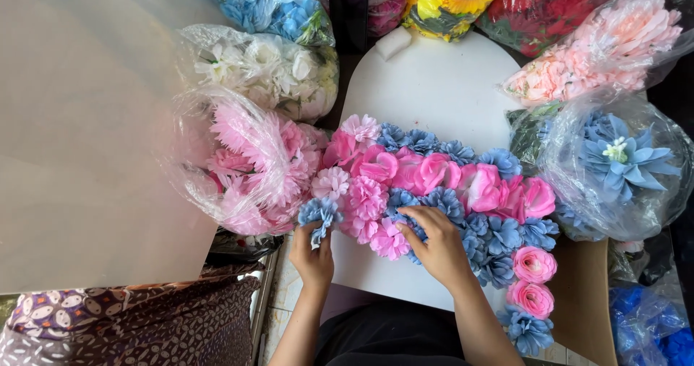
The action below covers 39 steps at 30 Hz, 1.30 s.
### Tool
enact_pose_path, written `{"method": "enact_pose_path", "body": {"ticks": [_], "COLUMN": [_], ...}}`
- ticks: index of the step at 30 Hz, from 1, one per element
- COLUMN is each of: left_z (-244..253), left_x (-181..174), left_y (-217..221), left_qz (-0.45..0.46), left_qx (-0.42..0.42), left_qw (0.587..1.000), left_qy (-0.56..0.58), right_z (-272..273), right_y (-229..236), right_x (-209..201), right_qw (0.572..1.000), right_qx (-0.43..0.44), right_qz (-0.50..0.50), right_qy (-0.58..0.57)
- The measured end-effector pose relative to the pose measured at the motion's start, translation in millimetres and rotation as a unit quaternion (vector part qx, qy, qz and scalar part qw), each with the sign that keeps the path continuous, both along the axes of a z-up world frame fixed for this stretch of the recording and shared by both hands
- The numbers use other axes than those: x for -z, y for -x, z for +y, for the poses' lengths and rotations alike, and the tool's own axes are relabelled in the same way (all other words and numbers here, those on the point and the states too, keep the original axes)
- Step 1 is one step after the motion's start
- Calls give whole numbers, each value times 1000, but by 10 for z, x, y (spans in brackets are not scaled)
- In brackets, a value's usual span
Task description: Arranging artificial flower heads into a decorative pattern on a white board
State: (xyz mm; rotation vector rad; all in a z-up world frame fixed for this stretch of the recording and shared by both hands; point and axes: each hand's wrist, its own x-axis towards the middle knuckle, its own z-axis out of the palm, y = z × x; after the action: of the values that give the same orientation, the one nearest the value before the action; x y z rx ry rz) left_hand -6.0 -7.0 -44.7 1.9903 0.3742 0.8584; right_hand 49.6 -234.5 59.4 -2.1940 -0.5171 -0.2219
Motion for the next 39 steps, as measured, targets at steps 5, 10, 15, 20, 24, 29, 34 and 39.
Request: {"method": "enact_pose_path", "body": {"ticks": [5,10,15,20,24,29,34,39], "left_z": [-106,-124,-156,-102,-87,-96,-52,22], "left_x": [-43,210,-20,-347,-725,-685,-684,-695], "left_y": [-6,11,-55,-33,-107,-157,-155,-120], "left_qz": [30,51,18,-25,-4,52,41,16], "left_qx": [34,26,11,-13,179,232,236,279], "left_qw": [999,998,998,990,957,924,938,956], "left_qy": [-16,-33,-54,-139,-227,-299,-251,-84], "right_z": [31,39,23,-10,-16,-9,-13,27], "right_y": [-23,-11,-34,-21,-28,-18,-23,-19], "right_x": [-14,47,72,-70,59,195,342,546], "right_qw": [1000,1000,998,987,979,973,968,963], "right_qx": [-12,-14,-60,-135,-155,-152,-143,-120], "right_qz": [2,3,-2,1,-2,-12,-21,-32], "right_qy": [1,5,26,84,130,172,204,240]}}
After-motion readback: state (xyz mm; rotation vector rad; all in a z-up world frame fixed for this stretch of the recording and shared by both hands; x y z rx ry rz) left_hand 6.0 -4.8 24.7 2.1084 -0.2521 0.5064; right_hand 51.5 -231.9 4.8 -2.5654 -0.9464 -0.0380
